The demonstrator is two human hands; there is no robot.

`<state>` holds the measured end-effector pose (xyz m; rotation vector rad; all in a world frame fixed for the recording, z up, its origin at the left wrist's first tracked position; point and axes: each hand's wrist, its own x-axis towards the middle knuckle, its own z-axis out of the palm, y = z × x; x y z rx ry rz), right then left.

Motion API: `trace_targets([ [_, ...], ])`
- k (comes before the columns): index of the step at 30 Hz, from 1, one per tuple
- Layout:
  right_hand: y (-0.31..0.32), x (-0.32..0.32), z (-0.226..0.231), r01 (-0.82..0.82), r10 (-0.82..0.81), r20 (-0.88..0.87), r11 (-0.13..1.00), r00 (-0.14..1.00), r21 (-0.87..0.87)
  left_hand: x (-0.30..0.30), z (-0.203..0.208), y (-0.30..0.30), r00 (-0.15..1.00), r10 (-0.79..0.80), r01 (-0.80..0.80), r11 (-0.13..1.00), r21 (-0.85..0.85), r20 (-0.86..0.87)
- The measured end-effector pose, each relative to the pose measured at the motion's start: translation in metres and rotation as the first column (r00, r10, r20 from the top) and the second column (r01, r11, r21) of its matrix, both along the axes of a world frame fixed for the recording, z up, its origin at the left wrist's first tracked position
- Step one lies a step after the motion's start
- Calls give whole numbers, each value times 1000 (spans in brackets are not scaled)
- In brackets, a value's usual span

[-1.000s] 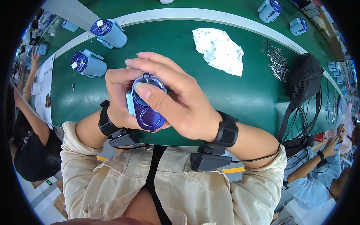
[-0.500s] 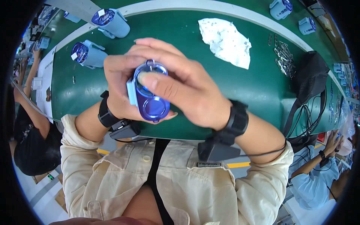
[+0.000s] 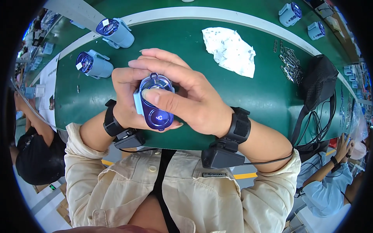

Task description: The person picks up a blue device from the conveyor belt, peels a small white sticker from a sheet, and presses it onto the device's top surface. After pressing the sticker down, the person places the device back onto the belt and repeats the process.

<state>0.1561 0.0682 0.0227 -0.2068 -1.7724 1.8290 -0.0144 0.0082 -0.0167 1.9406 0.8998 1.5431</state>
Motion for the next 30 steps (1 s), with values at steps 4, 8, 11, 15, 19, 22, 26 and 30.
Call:
trace_targets([
  [4,-3,0,1,75,-77,18,990,997,120,1,0,2,998,38,-36,998,45,-51],
  [8,3,0,2,4,-5,-12,997,1000,-80,-1,-1,2,996,54,-52,998,27,-65],
  [11,0,1,7,8,-15,-27,970,1000,-243,-2,1,2,996,34,-36,999,-23,-78],
  [15,-6,-3,6,164,-160,35,974,986,-157,2,6,8,998,-1,2,1000,9,-58],
  [19,35,3,12,376,-373,48,915,927,-148,-1,9,13,983,165,-163,986,28,-83],
  [22,104,23,24,579,-580,31,808,814,-107,-4,7,10,982,146,-145,989,17,-121],
  [26,201,45,26,830,-806,214,556,551,-44,-5,12,8,975,104,-110,994,-22,-198],
  [30,291,82,-30,854,-905,152,426,398,300,0,6,11,987,114,-115,993,-2,-111],
])
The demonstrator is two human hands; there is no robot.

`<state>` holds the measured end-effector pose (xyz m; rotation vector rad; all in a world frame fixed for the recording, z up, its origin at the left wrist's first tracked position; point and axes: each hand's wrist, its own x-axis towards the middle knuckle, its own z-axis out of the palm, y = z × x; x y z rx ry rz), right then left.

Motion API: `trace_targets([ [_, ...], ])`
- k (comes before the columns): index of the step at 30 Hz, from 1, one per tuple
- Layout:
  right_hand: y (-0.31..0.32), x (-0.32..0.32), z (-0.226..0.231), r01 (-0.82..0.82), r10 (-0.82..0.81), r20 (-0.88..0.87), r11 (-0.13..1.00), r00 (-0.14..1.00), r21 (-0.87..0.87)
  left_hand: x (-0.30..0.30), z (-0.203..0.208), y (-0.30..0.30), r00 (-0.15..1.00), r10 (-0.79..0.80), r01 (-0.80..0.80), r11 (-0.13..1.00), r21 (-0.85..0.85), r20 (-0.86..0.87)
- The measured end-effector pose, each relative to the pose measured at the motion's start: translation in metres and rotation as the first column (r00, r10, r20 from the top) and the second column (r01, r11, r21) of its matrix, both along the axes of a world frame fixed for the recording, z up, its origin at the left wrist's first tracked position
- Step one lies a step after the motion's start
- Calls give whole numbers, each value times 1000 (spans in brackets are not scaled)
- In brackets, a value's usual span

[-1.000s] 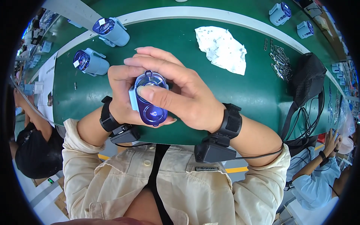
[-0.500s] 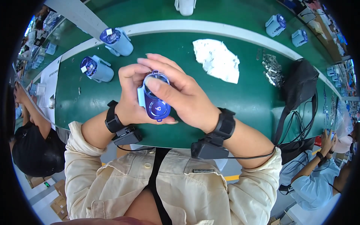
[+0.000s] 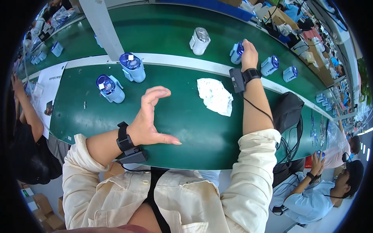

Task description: The person picks up a blue device from the conveyor belt, peels a small white sticker from a sheet, and presses it onto the device's top surface. After pressing the sticker down, the person places the device back onto the belt and repeats the process.

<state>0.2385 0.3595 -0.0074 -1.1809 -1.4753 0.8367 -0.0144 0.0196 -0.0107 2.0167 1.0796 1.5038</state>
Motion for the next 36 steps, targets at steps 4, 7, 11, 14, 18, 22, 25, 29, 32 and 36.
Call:
trace_targets([
  [4,16,3,-2,181,-240,337,963,910,199,1,1,-4,1000,-6,6,999,-33,4],
  [7,-7,-19,33,160,-454,659,875,600,458,0,1,-5,1000,-1,2,1000,-27,13],
  [11,-61,-83,50,-174,-197,619,856,761,487,1,3,-5,1000,12,-11,999,-34,14],
  [14,-77,-102,50,-153,-14,630,966,776,209,1,8,-3,1000,25,-25,999,-37,-1],
  [18,-83,-93,53,-232,208,481,973,852,-10,-1,10,0,993,119,-119,991,-69,5],
  [22,-163,-79,85,-904,917,-159,310,366,-295,-7,15,-1,949,105,-29,968,-249,298],
  [25,-227,-78,94,-942,895,-400,62,199,-330,-2,27,-5,671,-95,446,844,-298,736],
  [29,-260,-68,102,-920,937,-89,307,336,-242,-7,29,-11,771,-316,560,750,-352,553],
  [32,-272,-57,100,-790,774,205,613,600,-5,-2,29,-19,991,110,-86,961,-262,77],
  [36,-291,-59,85,-694,678,-155,713,719,-102,-5,28,-12,944,289,-286,957,41,-159],
])
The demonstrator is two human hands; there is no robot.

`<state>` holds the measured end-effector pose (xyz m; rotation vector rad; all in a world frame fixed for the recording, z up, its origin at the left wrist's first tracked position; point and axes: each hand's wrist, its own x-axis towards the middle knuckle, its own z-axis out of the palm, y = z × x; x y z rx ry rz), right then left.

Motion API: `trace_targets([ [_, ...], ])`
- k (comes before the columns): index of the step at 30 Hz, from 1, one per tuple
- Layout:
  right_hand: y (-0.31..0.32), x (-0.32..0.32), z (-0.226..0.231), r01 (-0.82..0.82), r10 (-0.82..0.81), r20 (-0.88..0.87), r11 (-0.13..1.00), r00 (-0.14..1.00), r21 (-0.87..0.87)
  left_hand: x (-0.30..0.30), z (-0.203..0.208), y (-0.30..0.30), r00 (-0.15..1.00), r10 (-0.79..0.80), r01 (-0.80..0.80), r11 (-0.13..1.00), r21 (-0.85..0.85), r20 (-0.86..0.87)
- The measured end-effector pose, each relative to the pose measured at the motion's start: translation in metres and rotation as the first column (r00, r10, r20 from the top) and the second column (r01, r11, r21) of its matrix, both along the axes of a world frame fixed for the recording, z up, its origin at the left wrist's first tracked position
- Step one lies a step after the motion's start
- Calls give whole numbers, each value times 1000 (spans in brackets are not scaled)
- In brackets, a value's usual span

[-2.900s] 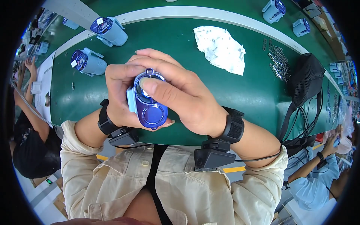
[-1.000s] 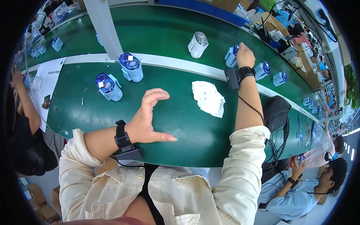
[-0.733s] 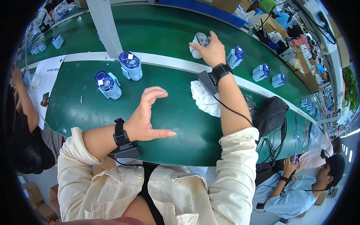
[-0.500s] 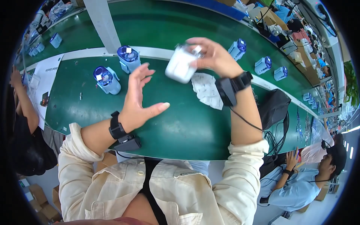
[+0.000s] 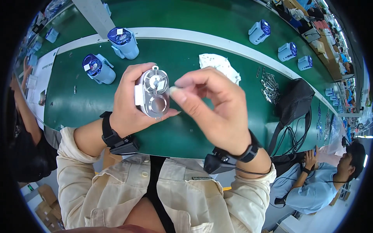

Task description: The person picks up a blue device from the conveyor belt, peels a small white sticker from a sheet, and presses it onto the device's top surface. After pressing the sticker down, the person places the device back onto the belt and repeats the process.

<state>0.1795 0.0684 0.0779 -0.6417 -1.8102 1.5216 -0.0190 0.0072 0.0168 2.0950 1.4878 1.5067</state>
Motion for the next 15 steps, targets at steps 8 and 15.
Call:
trace_targets([
  [8,-6,-11,-8,69,-85,94,984,992,165,6,-2,3,999,-40,40,997,72,-1],
  [15,2,-6,-4,-10,-21,99,952,995,305,5,-3,-4,940,-194,242,958,-151,280],
])
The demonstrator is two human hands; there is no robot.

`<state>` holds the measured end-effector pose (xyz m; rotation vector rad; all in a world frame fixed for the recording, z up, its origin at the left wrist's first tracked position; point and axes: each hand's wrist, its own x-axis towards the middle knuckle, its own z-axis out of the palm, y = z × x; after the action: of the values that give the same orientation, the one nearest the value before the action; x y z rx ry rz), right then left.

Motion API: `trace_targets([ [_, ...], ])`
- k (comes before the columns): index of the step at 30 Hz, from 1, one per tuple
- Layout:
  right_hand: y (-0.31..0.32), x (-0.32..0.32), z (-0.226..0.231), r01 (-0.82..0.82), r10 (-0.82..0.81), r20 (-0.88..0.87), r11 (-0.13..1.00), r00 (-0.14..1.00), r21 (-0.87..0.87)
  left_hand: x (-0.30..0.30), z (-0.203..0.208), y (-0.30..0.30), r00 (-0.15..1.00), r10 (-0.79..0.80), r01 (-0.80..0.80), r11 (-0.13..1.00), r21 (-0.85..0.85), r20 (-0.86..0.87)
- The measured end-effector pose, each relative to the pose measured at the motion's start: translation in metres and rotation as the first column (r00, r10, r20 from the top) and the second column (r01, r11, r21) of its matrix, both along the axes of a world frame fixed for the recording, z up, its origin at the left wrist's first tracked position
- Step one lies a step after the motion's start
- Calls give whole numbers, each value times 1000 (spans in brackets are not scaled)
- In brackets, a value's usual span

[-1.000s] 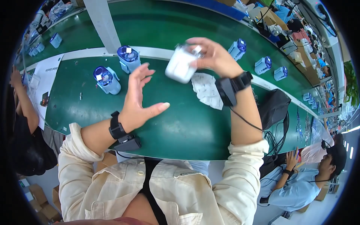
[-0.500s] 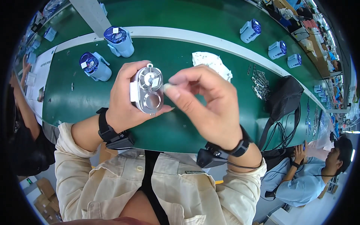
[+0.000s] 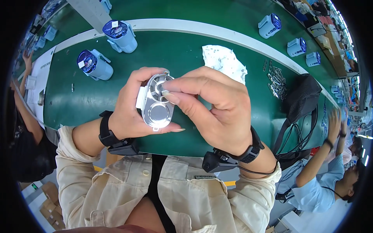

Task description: The person picks up a blue device from the conveyor belt, peels a small white sticker from a sheet, and presses it onto the device's top surface. After pressing the sticker down, the person places the device back onto the belt and repeats the process.

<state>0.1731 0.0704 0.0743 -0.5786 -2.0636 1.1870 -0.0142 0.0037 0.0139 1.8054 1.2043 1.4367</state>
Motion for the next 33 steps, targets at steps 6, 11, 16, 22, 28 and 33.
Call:
trace_targets([
  [6,9,-1,-4,6,-4,-14,989,1000,150,-1,-2,1,993,-96,96,995,5,62],
  [11,9,-2,-5,-47,49,-19,994,999,102,0,-3,0,988,-137,137,991,10,71],
  [16,7,-2,-3,-34,34,2,983,999,183,1,-2,-2,988,-134,134,991,-2,74],
  [22,7,-3,-7,-58,41,57,940,998,337,-1,0,-1,995,-95,95,995,6,22],
  [28,2,-5,-10,-118,-37,227,765,973,633,-4,-5,4,997,-5,8,999,43,-80],
  [33,5,-6,-25,-102,71,-161,976,984,-195,-4,-5,8,1000,-15,15,983,182,-2],
])
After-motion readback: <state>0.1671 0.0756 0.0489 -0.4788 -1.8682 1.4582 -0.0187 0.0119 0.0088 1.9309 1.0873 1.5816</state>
